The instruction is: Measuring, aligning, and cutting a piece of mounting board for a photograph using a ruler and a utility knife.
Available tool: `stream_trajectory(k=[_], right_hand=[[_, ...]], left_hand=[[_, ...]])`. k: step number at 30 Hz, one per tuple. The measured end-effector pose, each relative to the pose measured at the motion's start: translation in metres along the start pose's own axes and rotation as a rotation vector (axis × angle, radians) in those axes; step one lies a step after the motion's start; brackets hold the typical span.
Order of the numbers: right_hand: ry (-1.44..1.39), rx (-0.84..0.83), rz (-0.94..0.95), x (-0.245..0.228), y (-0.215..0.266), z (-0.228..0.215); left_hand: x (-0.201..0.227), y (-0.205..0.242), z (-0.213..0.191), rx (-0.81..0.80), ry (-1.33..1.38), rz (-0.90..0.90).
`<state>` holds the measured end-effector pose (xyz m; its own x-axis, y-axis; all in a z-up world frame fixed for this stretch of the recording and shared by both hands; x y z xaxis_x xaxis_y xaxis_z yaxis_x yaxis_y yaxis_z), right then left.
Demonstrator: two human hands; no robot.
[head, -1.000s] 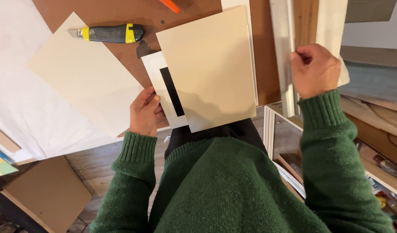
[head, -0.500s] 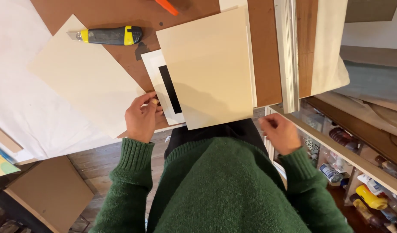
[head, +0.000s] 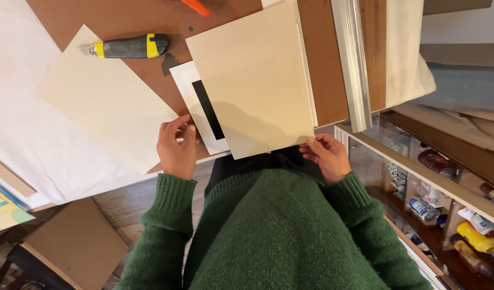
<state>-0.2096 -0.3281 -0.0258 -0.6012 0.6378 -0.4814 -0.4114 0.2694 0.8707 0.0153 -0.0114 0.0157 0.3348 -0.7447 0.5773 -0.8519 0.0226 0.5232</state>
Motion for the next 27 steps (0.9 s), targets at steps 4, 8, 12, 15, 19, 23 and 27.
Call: stream_trajectory(k=[4, 8, 12, 15, 19, 23, 27], right_hand=[[0.028, 0.022, 0.011, -0.001, 0.003, 0.001], [0.081, 0.007, 0.026, 0.001, 0.001, 0.002], [0.114, -0.024, 0.016, 0.002, 0.000, 0.003], [0.111, -0.018, 0.024, 0.003, 0.003, 0.004], [0.111, -0.018, 0.028, -0.001, 0.008, 0.007], [0.071, -0.026, 0.004, -0.005, 0.010, 0.009], [0.030, -0.021, 0.004, -0.013, 0.018, 0.014]], left_hand=[[0.018, 0.021, 0.015, -0.038, -0.080, 0.132], [0.031, 0.035, 0.055, -0.267, 0.013, 0.560], [0.061, 0.051, 0.083, -0.338, -0.511, 0.988], [0.069, 0.062, 0.085, -0.338, -0.436, 0.980], [0.064, 0.062, 0.094, -0.292, -0.482, 0.968], [0.070, 0.063, 0.092, -0.218, -0.502, 0.991], [0.076, 0.066, 0.093, -0.103, -0.539, 1.011]])
Point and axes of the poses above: each hand's wrist, its own y-axis away from the middle knuckle, its own z-axis out of the palm, x = y × z, the point moved 3 cm from there along -y, towards the middle knuckle, and after that the axes turned 5 degrees about -y, right-handed, at the moved point
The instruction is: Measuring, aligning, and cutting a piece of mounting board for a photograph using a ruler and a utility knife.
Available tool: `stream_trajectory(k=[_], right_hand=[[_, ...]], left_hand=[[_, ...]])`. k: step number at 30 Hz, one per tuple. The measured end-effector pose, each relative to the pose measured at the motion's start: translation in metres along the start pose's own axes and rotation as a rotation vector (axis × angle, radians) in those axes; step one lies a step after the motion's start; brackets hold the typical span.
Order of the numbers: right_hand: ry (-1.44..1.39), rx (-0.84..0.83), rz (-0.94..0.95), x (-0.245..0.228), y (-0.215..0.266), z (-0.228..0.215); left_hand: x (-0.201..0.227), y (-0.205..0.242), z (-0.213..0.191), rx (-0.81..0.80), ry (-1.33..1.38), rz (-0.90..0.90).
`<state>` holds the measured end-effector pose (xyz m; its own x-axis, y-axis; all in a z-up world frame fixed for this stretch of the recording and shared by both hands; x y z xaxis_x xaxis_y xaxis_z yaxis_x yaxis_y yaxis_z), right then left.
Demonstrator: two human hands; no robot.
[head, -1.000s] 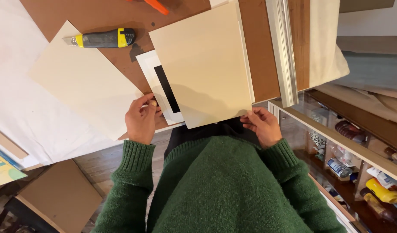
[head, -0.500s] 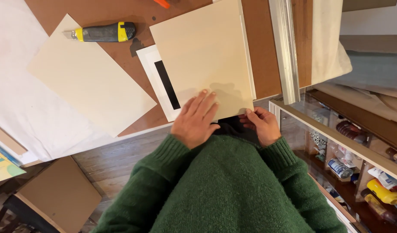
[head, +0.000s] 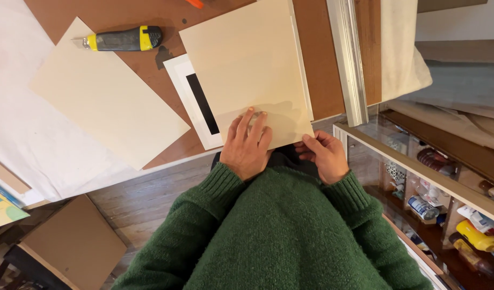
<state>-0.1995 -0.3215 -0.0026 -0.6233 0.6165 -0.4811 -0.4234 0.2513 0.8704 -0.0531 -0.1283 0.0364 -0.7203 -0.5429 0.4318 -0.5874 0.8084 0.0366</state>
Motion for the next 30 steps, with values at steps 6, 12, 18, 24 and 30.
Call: stream_trajectory(k=[6, 12, 18, 24, 30], right_hand=[[-0.006, -0.022, -0.015, -0.010, 0.011, 0.008], [-0.027, -0.228, -0.107, -0.025, 0.022, 0.013], [0.207, -0.268, -0.107, -0.028, 0.024, 0.016], [0.314, -0.294, -0.071, -0.024, 0.023, 0.019], [0.483, -0.322, -0.018, -0.030, 0.026, 0.029]], left_hand=[[-0.002, -0.008, -0.019, 0.079, 0.081, -0.008], [-0.026, -0.030, -0.059, -0.036, 0.257, -0.166], [-0.067, -0.065, -0.148, 0.152, 0.234, -0.181], [-0.074, -0.092, -0.210, 0.206, 0.028, -0.091], [-0.063, -0.093, -0.226, 0.422, -0.179, 0.097]])
Point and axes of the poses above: each hand's wrist, its own y-axis away from the middle knuckle, its own z-axis out of the palm, x = y × z, the point moved 3 cm from there along -y, towards the middle knuckle, and after that the axes turned 5 degrees about -y, right-handed, at the moved point
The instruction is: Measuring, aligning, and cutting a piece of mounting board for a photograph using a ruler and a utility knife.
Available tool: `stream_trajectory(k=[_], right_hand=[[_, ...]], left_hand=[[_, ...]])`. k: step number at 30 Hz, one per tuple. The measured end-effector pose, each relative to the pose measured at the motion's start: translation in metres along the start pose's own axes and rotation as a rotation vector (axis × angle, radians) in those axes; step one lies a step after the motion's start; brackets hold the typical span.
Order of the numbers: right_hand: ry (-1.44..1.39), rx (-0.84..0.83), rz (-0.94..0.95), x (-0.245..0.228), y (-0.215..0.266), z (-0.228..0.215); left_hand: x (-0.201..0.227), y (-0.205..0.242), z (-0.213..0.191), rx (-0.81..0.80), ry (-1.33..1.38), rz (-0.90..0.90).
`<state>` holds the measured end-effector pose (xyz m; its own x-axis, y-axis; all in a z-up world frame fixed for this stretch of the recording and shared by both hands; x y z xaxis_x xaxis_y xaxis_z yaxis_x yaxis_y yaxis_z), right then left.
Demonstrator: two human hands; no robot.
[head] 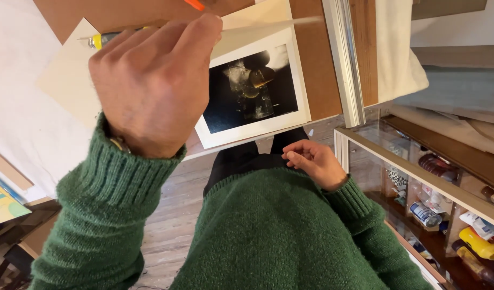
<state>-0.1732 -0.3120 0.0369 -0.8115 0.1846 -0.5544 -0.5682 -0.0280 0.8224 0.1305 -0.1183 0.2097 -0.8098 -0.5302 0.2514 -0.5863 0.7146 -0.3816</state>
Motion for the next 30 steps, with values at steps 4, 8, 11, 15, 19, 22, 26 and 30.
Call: stream_trajectory(k=[4, 8, 11, 15, 19, 22, 26, 30], right_hand=[[0.019, 0.011, 0.001, -0.003, -0.003, 0.005], [-0.001, -0.012, -0.016, -0.004, -0.003, 0.006], [0.052, 0.005, -0.047, -0.015, -0.001, 0.010], [0.264, 0.217, -0.184, -0.032, 0.006, 0.011], [0.435, 0.343, -0.264, -0.046, 0.003, 0.004], [0.421, 0.412, -0.315, -0.055, -0.003, -0.009], [0.624, 0.564, -0.475, -0.090, -0.022, -0.032], [0.648, 0.603, -0.512, -0.133, -0.069, -0.050]], left_hand=[[-0.006, -0.019, 0.011, 0.035, -0.148, 0.049], [-0.013, -0.026, 0.018, 0.131, -0.205, 0.098], [-0.020, -0.027, 0.025, 0.160, -0.235, 0.122], [-0.028, -0.022, 0.038, 0.099, -0.263, 0.110], [-0.025, -0.031, 0.034, 0.104, -0.322, 0.092], [-0.031, -0.026, 0.040, 0.031, -0.320, 0.090], [-0.035, -0.019, 0.046, 0.026, -0.270, 0.061], [-0.035, -0.019, 0.047, 0.013, -0.271, 0.051]])
Point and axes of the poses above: each hand's wrist, its own y-axis away from the middle knuckle, its own z-axis out of the palm, x = y × z, the point moved 3 cm from there along -y, towards the middle knuckle, and after that the axes turned 5 degrees about -y, right-handed, at the moved point
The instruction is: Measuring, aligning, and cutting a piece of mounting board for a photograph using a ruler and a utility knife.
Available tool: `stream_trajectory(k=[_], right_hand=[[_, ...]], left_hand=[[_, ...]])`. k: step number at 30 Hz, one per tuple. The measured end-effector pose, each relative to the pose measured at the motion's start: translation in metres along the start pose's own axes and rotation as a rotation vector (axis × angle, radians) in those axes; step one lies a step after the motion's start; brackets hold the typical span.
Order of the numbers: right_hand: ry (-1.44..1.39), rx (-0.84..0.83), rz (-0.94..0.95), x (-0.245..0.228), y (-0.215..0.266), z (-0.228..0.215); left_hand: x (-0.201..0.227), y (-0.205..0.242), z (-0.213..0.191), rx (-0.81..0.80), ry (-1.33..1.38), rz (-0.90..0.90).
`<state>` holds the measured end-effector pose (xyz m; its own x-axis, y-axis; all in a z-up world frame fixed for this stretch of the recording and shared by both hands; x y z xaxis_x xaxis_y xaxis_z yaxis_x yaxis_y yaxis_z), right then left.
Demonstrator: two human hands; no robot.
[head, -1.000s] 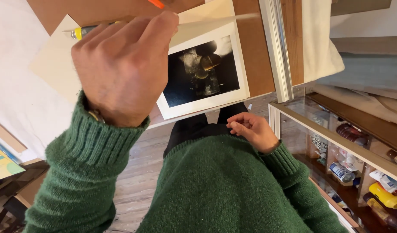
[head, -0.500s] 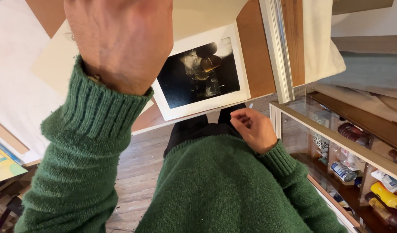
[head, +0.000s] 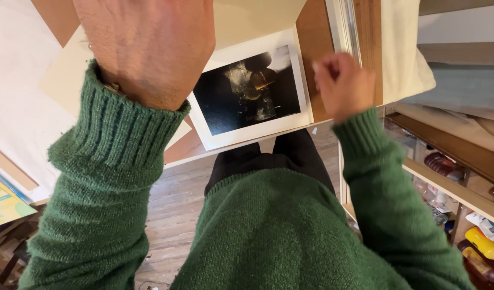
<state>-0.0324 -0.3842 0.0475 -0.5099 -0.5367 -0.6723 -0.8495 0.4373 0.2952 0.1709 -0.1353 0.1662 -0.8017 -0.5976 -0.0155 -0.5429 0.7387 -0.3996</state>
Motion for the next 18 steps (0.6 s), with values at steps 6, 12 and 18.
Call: stream_trajectory(k=[6, 12, 18], right_hand=[[-0.210, -0.086, 0.078, -0.014, -0.071, 0.023], [-0.146, -0.128, 0.105, -0.020, -0.086, 0.029], [-0.036, -0.106, 0.044, -0.017, -0.088, 0.028]], left_hand=[[0.004, -0.011, -0.010, 0.043, 0.001, 0.011], [0.004, -0.009, -0.013, 0.041, -0.012, 0.005], [0.004, -0.010, -0.013, 0.046, -0.012, 0.007]])
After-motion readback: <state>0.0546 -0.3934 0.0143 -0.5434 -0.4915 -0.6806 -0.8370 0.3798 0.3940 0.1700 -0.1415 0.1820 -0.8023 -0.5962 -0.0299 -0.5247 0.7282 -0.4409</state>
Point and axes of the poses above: each hand's wrist, its own y-axis away from the middle knuckle, its own z-axis out of the palm, x = y × z, the point moved 3 cm from there along -y, towards the middle knuckle, and after that the axes turned 5 degrees about -y, right-handed, at the moved point
